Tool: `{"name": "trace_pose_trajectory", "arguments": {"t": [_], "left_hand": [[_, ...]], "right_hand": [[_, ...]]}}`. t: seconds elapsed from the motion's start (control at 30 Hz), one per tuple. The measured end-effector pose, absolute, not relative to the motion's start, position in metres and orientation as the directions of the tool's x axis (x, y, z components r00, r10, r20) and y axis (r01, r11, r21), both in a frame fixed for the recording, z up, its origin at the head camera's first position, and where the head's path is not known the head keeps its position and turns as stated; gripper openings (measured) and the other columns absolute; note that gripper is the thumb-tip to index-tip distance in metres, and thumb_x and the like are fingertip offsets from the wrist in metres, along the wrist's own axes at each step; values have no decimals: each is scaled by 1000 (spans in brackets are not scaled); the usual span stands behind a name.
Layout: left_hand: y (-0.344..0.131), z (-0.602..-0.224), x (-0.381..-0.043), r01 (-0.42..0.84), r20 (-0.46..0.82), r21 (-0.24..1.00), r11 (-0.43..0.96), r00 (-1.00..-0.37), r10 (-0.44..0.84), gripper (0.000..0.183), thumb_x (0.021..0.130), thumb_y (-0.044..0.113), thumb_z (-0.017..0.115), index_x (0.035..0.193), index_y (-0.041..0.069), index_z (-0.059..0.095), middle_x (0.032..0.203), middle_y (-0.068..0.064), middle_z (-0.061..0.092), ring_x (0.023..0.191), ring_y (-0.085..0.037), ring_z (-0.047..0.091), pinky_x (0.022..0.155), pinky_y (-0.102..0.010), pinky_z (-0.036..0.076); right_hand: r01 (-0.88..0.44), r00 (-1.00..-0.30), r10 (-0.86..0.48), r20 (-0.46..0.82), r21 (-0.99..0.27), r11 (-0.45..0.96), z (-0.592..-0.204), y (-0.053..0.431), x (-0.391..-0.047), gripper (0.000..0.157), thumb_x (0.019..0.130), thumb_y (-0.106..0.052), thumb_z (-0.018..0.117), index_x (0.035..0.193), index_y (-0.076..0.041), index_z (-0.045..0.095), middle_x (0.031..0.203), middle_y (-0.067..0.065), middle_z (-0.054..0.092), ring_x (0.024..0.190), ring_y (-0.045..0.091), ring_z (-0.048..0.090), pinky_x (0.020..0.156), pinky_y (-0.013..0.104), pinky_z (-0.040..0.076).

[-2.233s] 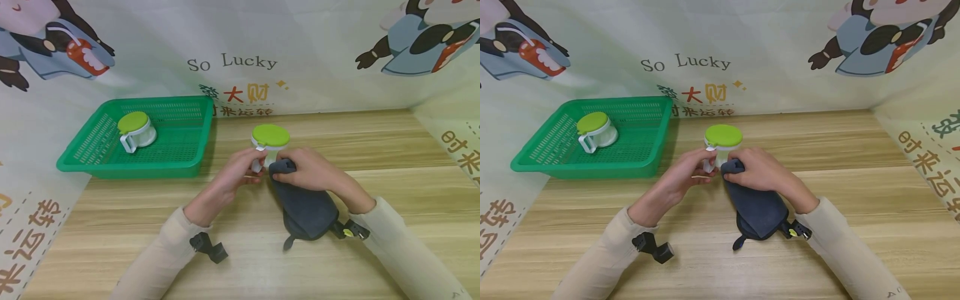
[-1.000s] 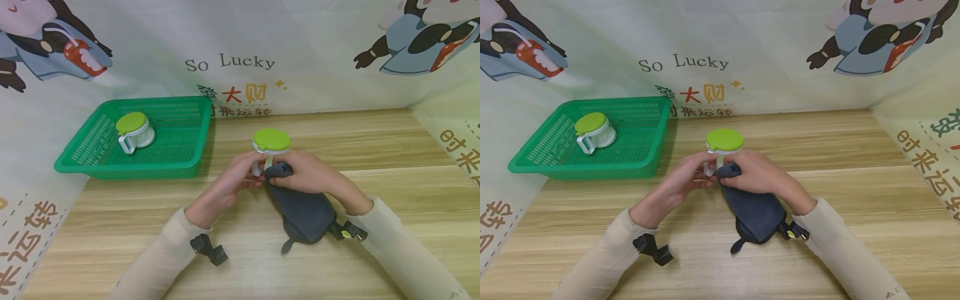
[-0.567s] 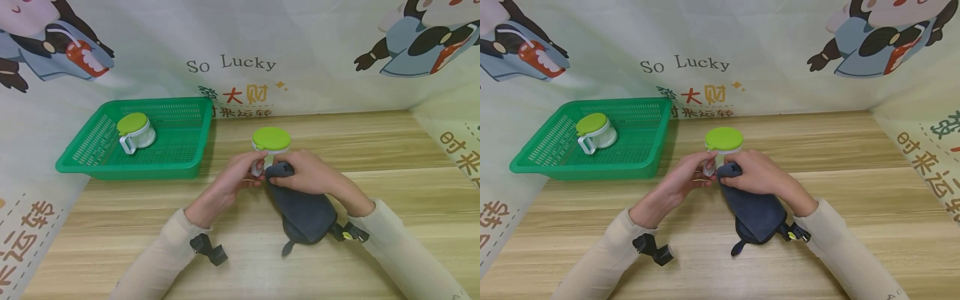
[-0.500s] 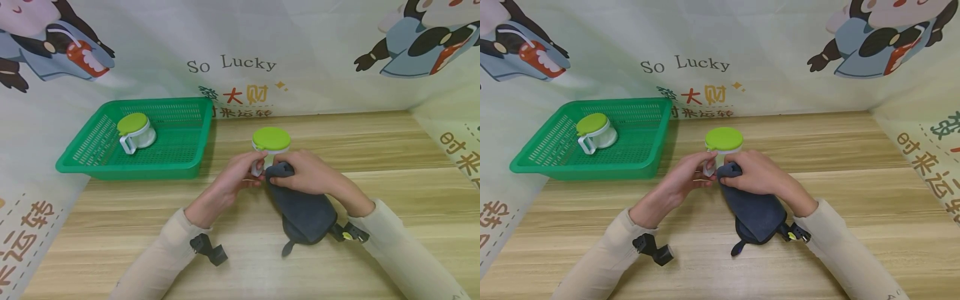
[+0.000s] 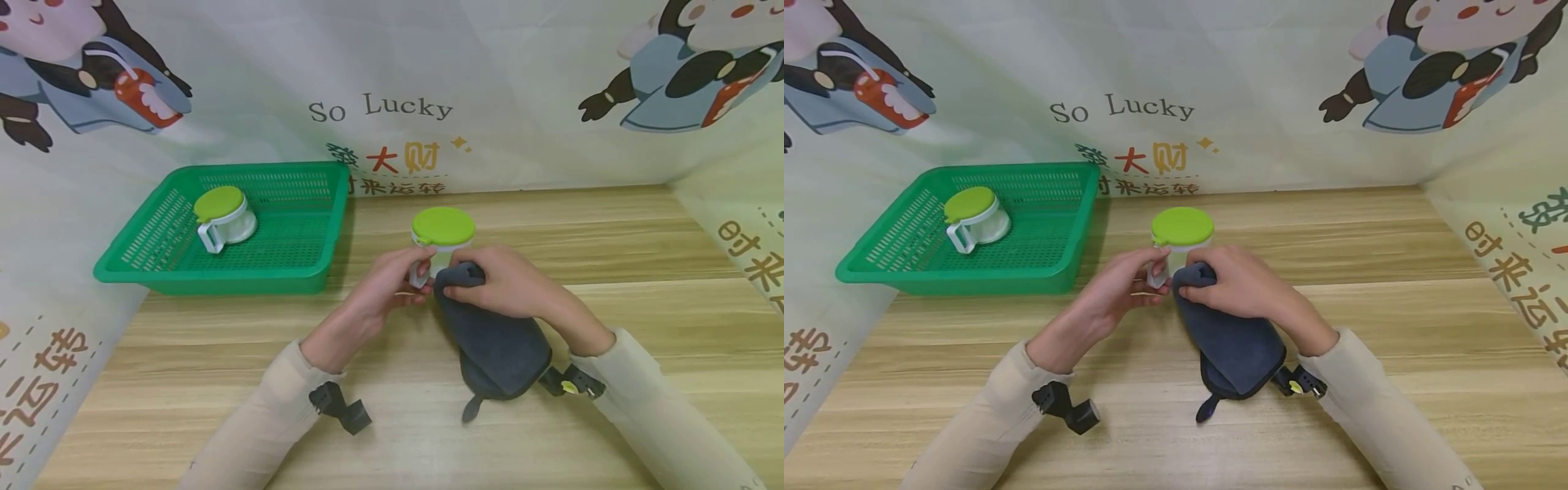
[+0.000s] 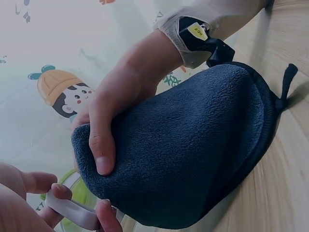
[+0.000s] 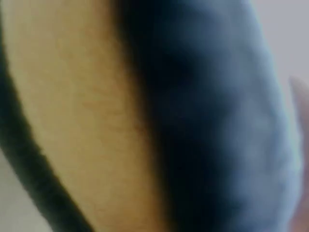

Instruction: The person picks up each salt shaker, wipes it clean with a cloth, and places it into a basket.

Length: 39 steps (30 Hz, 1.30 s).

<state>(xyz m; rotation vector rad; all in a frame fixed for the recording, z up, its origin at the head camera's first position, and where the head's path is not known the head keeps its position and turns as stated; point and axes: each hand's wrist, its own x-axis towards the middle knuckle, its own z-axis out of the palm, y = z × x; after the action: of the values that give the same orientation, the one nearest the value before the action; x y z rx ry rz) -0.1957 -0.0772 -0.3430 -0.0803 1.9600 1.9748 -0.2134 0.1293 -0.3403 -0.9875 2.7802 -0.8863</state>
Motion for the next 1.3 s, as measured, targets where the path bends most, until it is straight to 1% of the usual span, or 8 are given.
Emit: {"name": "trace_pose_trajectory", "arguments": {"t": [0.1,0.23,0.37,0.47,0.73,1.0,1.2,1.3], "left_hand": [[-80,-342,-195,-280,-277,960,12,-938,208,37,103,35,59,74,14,51,81,-2,63,74,-14,60,68,-25,51],[-82,-339,-195,-280,-271,960,-13,-939,213,38,103,37,58,74,13,51,81,-2,65,75,-14,62,69,-25,51],[-83,-336,-195,-263,-252,964,-25,-944,213,38,104,38,57,75,14,51,82,-3,65,76,-15,62,70,-26,51],[-84,-333,-195,-248,-238,969,-20,-949,206,38,104,37,57,74,14,51,82,-3,64,77,-16,62,70,-27,51],[-81,-333,-193,-238,-243,970,49,-949,202,38,104,35,57,73,14,50,80,-2,61,75,-15,61,70,-27,51],[-80,-330,-190,-239,-243,970,44,-950,198,37,104,33,57,73,14,48,79,-2,61,75,-15,59,73,-28,51],[-78,-330,-189,-242,-247,969,46,-949,198,37,104,33,57,74,13,50,79,-2,61,75,-15,60,71,-27,52],[-77,-330,-189,-235,-240,971,49,-953,183,37,104,34,57,74,14,50,80,-2,60,76,-16,60,69,-26,51]], "right_hand": [[-532,-821,-547,164,-570,626,-339,131,-214,14,92,-28,77,93,-16,68,76,0,59,69,16,53,62,32,43],[-492,-864,-432,258,-613,618,-335,136,-215,11,91,-24,77,94,-15,71,78,3,62,69,19,53,62,32,44],[-472,-882,-316,350,-653,592,-333,141,-216,10,90,-22,78,92,-13,74,81,5,68,71,18,57,63,27,47],[-473,-880,-268,393,-663,580,-333,142,-215,10,89,-21,78,93,-12,75,84,6,71,72,17,60,63,23,48],[-570,-819,-307,485,-628,529,-334,127,-202,14,88,-19,81,98,-13,74,90,5,75,73,16,62,63,25,50],[-483,-858,-163,487,-656,580,-328,144,-212,18,88,-18,78,103,-9,75,94,15,74,78,21,61,65,19,45],[-568,-814,-263,518,-614,548,-326,136,-204,13,88,-14,78,99,-10,72,91,8,72,75,20,60,63,29,50],[-601,-793,-291,536,-606,521,-327,132,-201,14,88,-13,79,99,-11,72,91,8,73,76,19,62,65,30,51]]}}
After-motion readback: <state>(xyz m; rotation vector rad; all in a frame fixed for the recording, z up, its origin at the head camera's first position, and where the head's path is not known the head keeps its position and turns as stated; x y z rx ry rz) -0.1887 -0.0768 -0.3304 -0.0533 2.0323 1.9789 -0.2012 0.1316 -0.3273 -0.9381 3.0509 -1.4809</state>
